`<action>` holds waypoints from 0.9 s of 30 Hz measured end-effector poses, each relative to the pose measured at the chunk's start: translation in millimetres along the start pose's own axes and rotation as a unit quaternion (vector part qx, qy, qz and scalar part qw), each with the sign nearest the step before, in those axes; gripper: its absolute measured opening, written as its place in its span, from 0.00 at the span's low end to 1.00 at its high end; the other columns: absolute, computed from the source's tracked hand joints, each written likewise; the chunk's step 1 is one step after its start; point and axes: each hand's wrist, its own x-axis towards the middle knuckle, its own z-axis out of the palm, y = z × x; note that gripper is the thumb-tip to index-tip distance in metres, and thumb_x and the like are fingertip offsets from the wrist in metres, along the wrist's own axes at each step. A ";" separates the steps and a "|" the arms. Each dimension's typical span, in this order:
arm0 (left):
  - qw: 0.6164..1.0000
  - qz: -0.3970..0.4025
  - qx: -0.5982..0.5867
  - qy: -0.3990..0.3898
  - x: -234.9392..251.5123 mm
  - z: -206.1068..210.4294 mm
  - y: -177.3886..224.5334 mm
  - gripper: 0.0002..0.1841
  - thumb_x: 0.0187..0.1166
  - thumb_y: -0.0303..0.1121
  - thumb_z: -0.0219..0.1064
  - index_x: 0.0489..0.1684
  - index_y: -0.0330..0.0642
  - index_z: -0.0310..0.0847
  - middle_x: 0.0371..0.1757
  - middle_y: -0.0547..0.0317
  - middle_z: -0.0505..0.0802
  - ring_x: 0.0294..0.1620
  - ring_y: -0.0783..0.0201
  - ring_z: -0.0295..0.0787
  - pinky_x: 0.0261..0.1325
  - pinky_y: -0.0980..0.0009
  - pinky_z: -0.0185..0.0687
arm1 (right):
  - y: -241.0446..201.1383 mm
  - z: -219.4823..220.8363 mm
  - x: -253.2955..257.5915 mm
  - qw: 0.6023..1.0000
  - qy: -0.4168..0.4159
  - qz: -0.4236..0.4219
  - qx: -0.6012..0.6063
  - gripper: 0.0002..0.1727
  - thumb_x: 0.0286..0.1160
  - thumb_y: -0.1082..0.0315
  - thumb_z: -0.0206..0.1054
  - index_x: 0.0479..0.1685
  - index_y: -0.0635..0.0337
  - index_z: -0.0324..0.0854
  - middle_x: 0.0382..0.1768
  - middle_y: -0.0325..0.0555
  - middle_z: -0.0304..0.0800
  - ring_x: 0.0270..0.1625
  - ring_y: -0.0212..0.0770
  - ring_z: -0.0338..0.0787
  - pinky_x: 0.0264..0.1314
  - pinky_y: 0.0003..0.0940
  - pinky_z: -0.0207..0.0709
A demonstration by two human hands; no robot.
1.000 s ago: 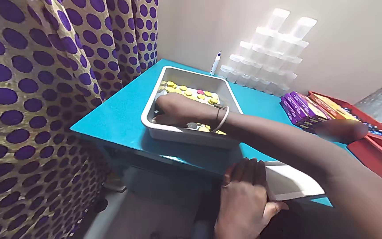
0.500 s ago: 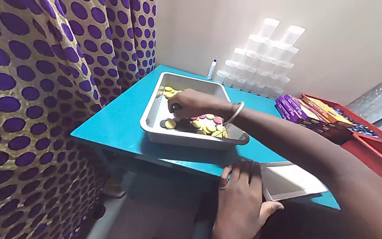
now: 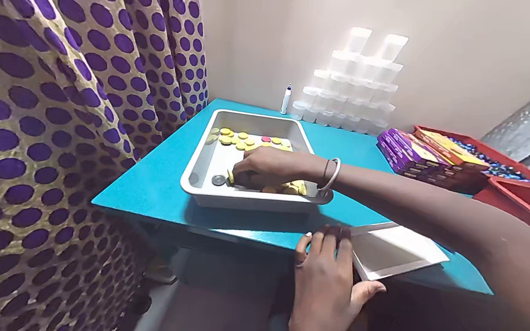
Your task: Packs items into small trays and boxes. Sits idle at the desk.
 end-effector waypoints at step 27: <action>1.000 0.008 0.002 0.012 -0.7 0.2 -3.3 0.41 0.66 0.74 0.61 0.61 0.47 0.90 0.65 0.60 0.94 0.68 0.55 0.88 0.74 0.45 0.69 | 1.3 -1.6 10.5 0.999 -0.013 -0.020 -0.021 0.10 0.70 0.71 0.72 0.47 0.64 0.88 0.33 0.51 0.91 0.36 0.50 0.90 0.40 0.53 0.79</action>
